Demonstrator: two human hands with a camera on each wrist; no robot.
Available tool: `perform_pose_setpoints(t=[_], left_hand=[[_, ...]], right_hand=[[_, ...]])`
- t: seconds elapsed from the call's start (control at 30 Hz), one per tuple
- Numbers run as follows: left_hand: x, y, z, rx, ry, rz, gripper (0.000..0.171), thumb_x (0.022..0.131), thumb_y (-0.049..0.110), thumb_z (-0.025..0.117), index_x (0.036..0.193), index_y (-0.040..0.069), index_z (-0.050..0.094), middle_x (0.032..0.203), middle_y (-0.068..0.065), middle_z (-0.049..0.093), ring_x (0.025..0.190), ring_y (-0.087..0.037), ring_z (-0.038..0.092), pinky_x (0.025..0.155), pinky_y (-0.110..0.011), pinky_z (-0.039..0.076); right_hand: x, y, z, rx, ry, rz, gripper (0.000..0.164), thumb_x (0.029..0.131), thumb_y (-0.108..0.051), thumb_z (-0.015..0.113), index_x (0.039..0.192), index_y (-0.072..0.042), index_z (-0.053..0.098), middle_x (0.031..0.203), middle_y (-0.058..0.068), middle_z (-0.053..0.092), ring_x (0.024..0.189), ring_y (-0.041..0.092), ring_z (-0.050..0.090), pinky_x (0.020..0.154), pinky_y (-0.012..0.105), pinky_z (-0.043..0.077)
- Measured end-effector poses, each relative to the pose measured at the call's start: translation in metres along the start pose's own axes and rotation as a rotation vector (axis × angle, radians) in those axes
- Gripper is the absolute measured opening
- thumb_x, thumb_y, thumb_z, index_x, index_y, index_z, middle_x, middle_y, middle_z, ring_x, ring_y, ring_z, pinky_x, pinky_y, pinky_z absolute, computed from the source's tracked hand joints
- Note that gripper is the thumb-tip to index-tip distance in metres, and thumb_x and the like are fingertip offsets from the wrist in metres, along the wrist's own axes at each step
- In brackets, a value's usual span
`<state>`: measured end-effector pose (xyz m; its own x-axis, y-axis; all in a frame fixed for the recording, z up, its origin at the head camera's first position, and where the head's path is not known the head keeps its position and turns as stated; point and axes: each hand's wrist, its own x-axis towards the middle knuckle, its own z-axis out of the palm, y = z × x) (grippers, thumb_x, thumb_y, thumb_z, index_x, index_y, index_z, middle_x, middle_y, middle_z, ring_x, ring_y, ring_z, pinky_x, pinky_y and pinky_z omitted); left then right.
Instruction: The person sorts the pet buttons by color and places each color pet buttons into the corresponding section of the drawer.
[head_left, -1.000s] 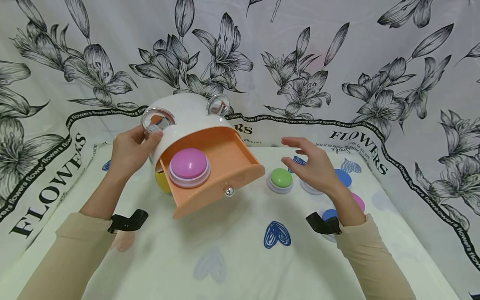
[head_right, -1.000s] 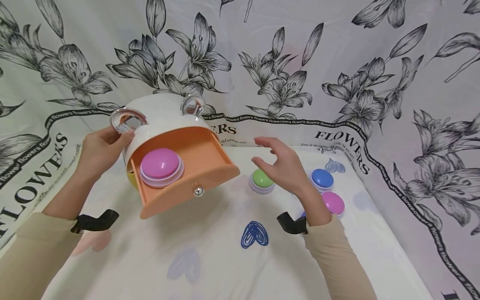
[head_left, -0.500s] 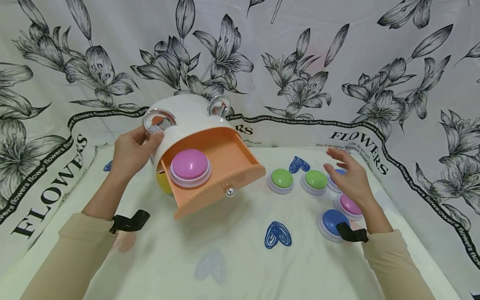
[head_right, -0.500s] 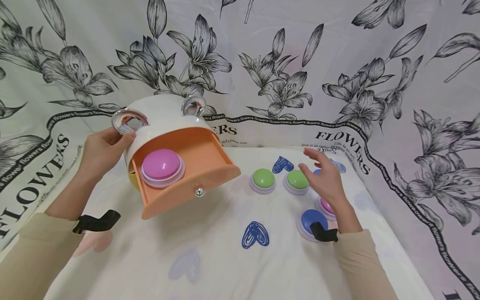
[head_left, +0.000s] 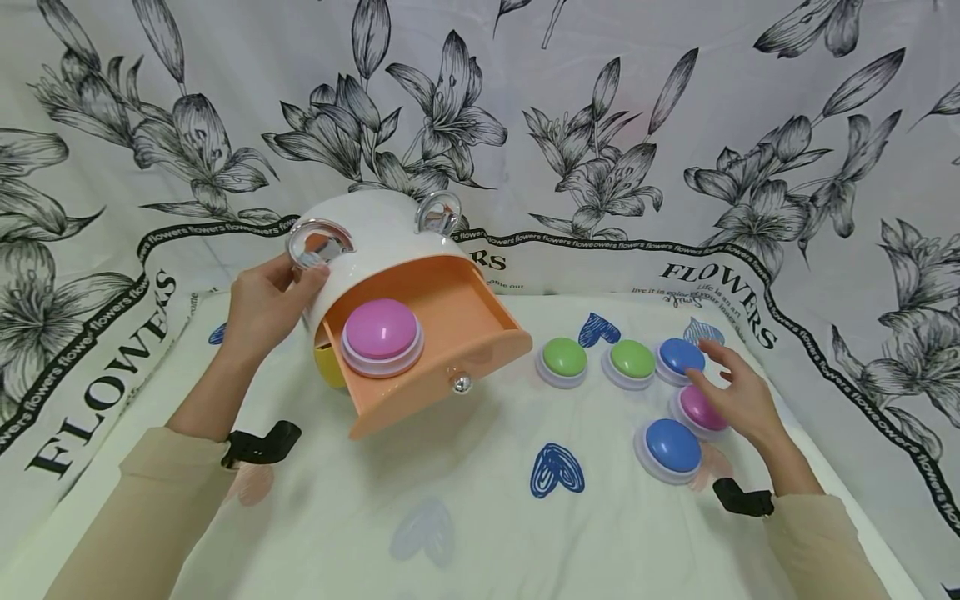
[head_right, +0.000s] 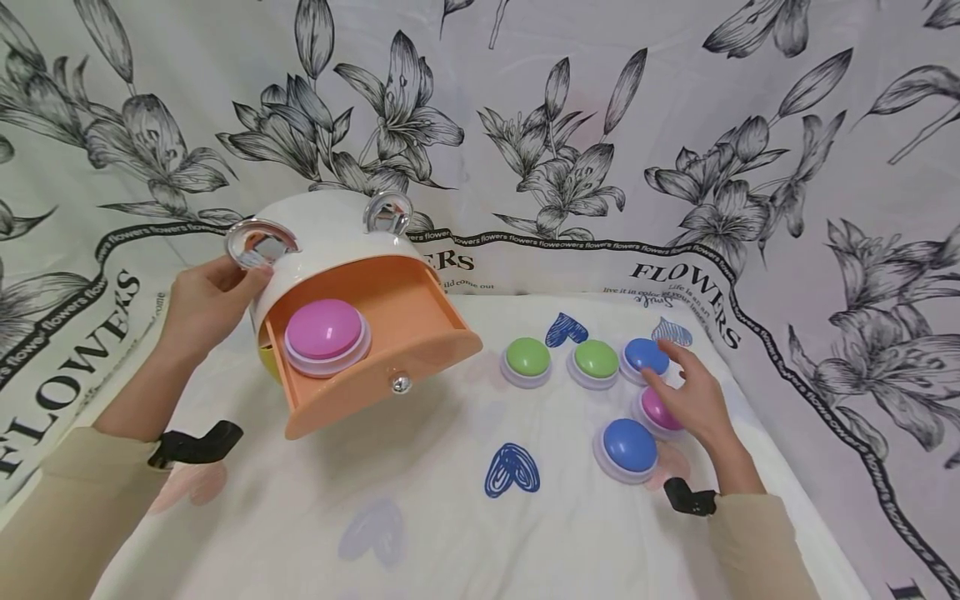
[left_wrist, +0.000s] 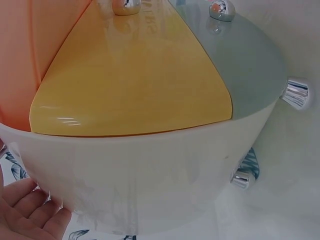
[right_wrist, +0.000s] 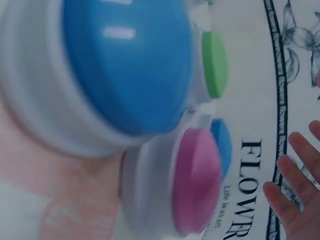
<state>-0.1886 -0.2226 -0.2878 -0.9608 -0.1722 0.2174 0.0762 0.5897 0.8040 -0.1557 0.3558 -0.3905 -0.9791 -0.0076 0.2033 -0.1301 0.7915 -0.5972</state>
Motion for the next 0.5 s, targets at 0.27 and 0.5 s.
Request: perform_pose_setpoints(t=[0.27, 0.5], left_hand=[[-0.001, 0.0, -0.001, 0.004, 0.0, -0.009, 0.064, 0.086, 0.054, 0.051, 0.133, 0.011, 0.05, 0.129, -0.012, 0.054, 0.125, -0.024, 0.044, 0.092, -0.041, 0.048], [0.001, -0.001, 0.001, 0.008, 0.003, -0.014, 0.063, 0.085, 0.056, 0.051, 0.131, 0.012, 0.053, 0.123, -0.01, 0.057, 0.116, -0.02, 0.047, 0.083, -0.022, 0.051]], right_hand=[[-0.015, 0.03, 0.003, 0.015, -0.141, 0.092, 0.075, 0.09, -0.037, 0.057, 0.145, -0.001, 0.021, 0.141, 0.032, 0.028, 0.125, 0.051, 0.029, 0.095, 0.065, 0.031], [-0.028, 0.046, 0.009, -0.009, -0.186, 0.103, 0.081, 0.089, -0.037, 0.058, 0.145, 0.004, 0.014, 0.141, 0.036, 0.024, 0.124, 0.053, 0.029, 0.096, 0.065, 0.03]])
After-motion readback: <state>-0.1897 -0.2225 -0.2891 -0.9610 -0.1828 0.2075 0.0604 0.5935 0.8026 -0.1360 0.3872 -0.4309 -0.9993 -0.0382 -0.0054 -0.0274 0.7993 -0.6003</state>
